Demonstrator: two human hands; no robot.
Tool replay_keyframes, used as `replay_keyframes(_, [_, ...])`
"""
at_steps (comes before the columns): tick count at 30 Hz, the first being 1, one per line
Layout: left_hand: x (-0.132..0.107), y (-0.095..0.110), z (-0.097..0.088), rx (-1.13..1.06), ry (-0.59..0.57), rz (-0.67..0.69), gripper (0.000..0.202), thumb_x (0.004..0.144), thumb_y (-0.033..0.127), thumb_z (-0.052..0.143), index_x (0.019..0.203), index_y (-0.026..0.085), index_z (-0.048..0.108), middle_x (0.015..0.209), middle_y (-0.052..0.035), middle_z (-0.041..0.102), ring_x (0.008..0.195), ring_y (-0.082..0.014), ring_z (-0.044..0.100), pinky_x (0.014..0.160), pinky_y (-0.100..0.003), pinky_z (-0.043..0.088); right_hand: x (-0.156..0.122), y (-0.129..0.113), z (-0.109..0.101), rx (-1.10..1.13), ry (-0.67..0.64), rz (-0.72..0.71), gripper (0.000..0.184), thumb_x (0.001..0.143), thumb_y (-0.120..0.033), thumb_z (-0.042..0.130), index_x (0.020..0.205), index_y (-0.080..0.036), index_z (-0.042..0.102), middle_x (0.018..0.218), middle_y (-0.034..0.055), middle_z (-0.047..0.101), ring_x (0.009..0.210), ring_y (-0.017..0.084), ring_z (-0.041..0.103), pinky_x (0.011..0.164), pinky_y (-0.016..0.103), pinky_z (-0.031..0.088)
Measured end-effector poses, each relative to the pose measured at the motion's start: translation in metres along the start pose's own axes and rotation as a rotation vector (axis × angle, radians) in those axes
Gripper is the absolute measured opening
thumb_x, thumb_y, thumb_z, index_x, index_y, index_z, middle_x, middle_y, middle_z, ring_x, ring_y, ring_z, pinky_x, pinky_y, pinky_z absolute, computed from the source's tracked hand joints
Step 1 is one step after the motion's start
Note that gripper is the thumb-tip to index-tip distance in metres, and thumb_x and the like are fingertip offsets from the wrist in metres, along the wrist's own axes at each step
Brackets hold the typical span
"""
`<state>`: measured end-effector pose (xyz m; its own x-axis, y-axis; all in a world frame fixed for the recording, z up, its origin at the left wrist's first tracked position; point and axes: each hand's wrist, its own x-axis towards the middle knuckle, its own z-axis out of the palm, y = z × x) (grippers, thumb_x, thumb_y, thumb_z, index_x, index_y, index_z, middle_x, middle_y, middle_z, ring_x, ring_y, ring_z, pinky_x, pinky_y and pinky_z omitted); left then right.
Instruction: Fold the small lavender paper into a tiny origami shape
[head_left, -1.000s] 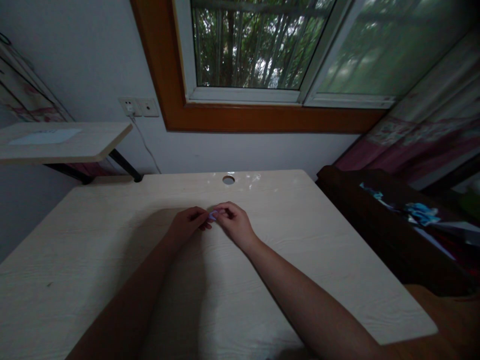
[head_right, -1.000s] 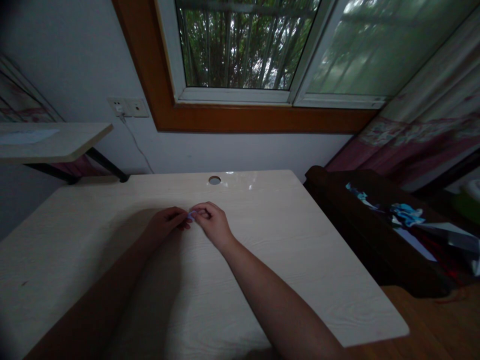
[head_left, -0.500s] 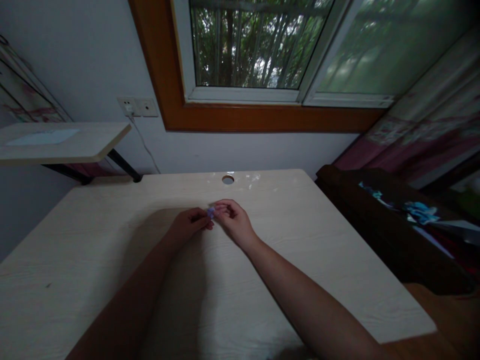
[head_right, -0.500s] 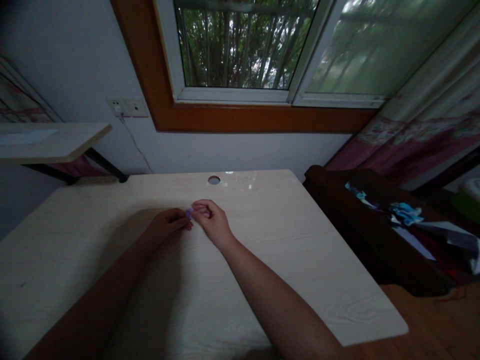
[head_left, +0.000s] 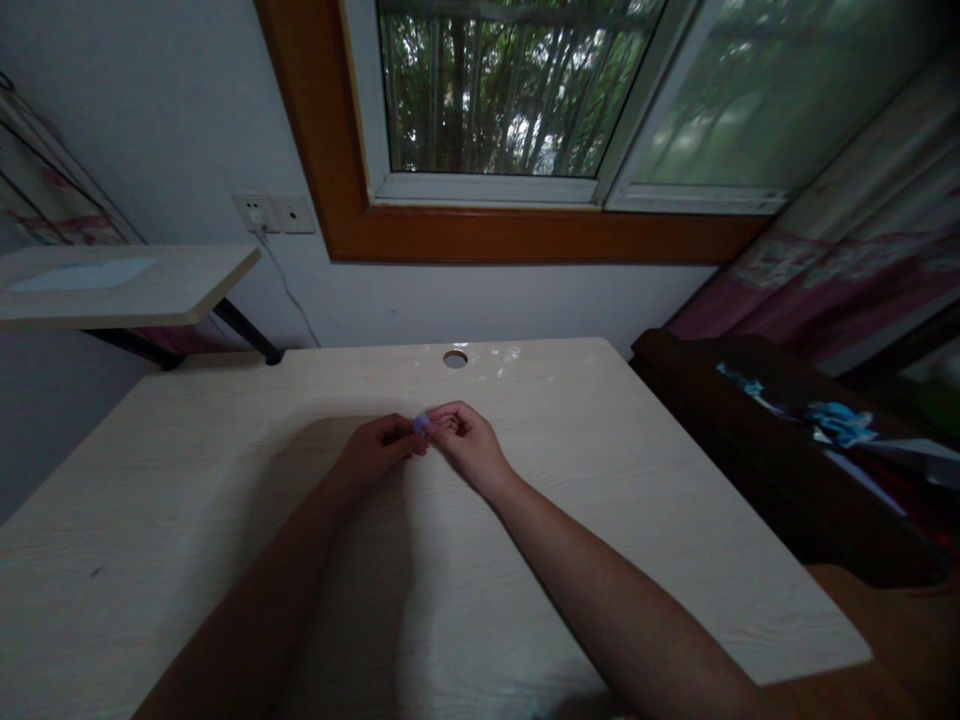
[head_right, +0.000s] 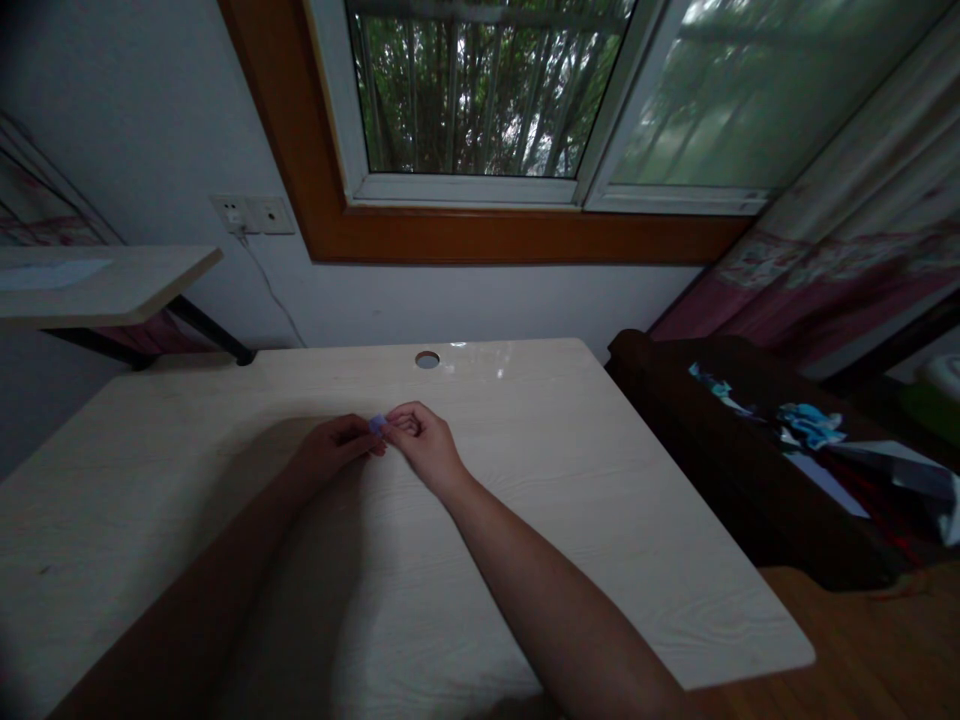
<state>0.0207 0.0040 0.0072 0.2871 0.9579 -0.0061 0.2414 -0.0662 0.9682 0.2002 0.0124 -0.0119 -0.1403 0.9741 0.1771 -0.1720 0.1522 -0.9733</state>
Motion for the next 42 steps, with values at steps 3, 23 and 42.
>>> replay_keyframes(3, [0.002,-0.003,-0.001,-0.007,0.086,0.042,0.025,0.077,0.040,0.069,0.085,0.017,0.065,0.081,-0.0040,0.071,0.072,-0.0156,0.065,0.068,-0.028,0.051,0.000,0.000,0.000,-0.044,0.014,0.004,0.025,0.073,-0.038,0.076,0.084,-0.019,0.065,0.073,0.0006,0.066,0.065,0.013,0.060,0.064,0.026,0.049])
replay_keyframes(23, [0.001,-0.011,-0.004,-0.028,0.085,0.155,0.017,0.077,0.032,0.071,0.084,0.018,0.066,0.081,-0.0033,0.069,0.077,-0.0163,0.065,0.076,-0.029,0.052,0.002,0.002,-0.002,-0.028,-0.007,0.017,0.026,0.071,-0.037,0.077,0.080,-0.019,0.062,0.071,-0.0009,0.064,0.064,0.012,0.058,0.063,0.025,0.046])
replay_keyframes(42, [0.001,-0.007,-0.001,-0.229,0.215,0.173,0.020,0.083,0.035,0.065,0.090,0.018,0.057,0.081,-0.0008,0.066,0.069,-0.0143,0.067,0.070,-0.030,0.055,-0.005,-0.003,-0.002,-0.335,-0.078,-0.208,0.014,0.081,-0.027,0.069,0.093,-0.022,0.072,0.088,0.0041,0.068,0.078,0.016,0.065,0.072,0.027,0.052])
